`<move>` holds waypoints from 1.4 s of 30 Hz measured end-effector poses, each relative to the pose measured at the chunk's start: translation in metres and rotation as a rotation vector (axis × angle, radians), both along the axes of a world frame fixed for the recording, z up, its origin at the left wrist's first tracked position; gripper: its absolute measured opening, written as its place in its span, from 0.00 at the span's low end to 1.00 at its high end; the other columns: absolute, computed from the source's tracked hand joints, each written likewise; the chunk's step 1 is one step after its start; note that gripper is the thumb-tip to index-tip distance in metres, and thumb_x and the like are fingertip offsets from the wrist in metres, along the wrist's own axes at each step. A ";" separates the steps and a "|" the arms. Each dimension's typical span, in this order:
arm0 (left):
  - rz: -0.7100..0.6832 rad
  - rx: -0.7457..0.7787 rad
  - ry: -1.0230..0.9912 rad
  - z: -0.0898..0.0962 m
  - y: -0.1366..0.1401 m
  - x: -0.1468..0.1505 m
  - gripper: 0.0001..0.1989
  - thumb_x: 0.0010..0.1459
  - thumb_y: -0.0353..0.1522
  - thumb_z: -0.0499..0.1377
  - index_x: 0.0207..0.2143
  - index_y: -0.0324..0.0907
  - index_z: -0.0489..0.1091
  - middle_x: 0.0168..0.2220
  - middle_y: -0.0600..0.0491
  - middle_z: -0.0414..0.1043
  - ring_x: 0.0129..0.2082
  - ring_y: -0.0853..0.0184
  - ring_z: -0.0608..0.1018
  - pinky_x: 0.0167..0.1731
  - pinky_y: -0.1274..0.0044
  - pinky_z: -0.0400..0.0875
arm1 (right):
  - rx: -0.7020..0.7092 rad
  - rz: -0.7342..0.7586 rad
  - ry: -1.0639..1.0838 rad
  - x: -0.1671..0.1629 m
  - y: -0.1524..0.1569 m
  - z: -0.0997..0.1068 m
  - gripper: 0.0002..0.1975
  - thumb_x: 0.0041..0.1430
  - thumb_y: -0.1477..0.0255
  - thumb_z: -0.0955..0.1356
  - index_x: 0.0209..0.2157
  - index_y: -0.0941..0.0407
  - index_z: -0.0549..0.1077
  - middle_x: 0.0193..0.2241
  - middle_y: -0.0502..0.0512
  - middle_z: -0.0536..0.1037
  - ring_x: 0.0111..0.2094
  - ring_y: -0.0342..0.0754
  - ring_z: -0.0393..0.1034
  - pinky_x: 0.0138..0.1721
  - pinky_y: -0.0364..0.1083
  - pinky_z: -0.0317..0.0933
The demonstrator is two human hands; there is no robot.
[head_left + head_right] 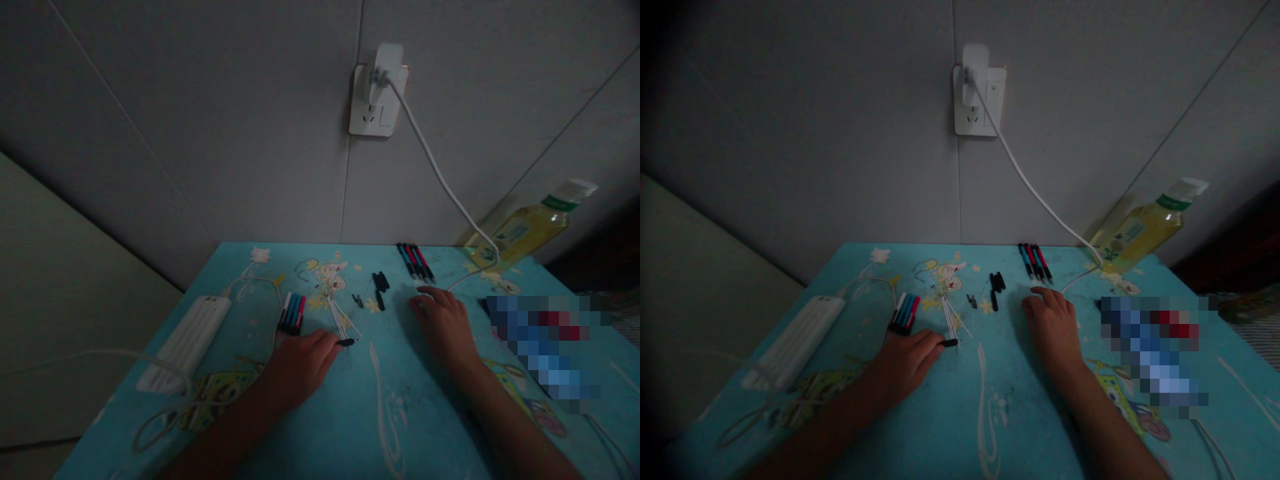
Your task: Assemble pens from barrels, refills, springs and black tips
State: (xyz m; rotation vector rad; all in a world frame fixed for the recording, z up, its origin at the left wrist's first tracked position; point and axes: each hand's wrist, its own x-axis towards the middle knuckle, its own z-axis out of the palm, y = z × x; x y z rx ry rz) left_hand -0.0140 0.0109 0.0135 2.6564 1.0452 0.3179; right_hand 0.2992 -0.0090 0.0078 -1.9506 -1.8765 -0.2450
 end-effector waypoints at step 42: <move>-0.089 0.086 -0.073 -0.004 -0.004 -0.001 0.11 0.68 0.32 0.50 0.49 0.43 0.69 0.37 0.51 0.72 0.34 0.65 0.76 0.33 0.75 0.68 | -0.317 0.465 0.823 -0.090 -0.032 0.010 0.07 0.64 0.68 0.68 0.40 0.53 0.78 0.33 0.50 0.80 0.35 0.46 0.74 0.38 0.44 0.65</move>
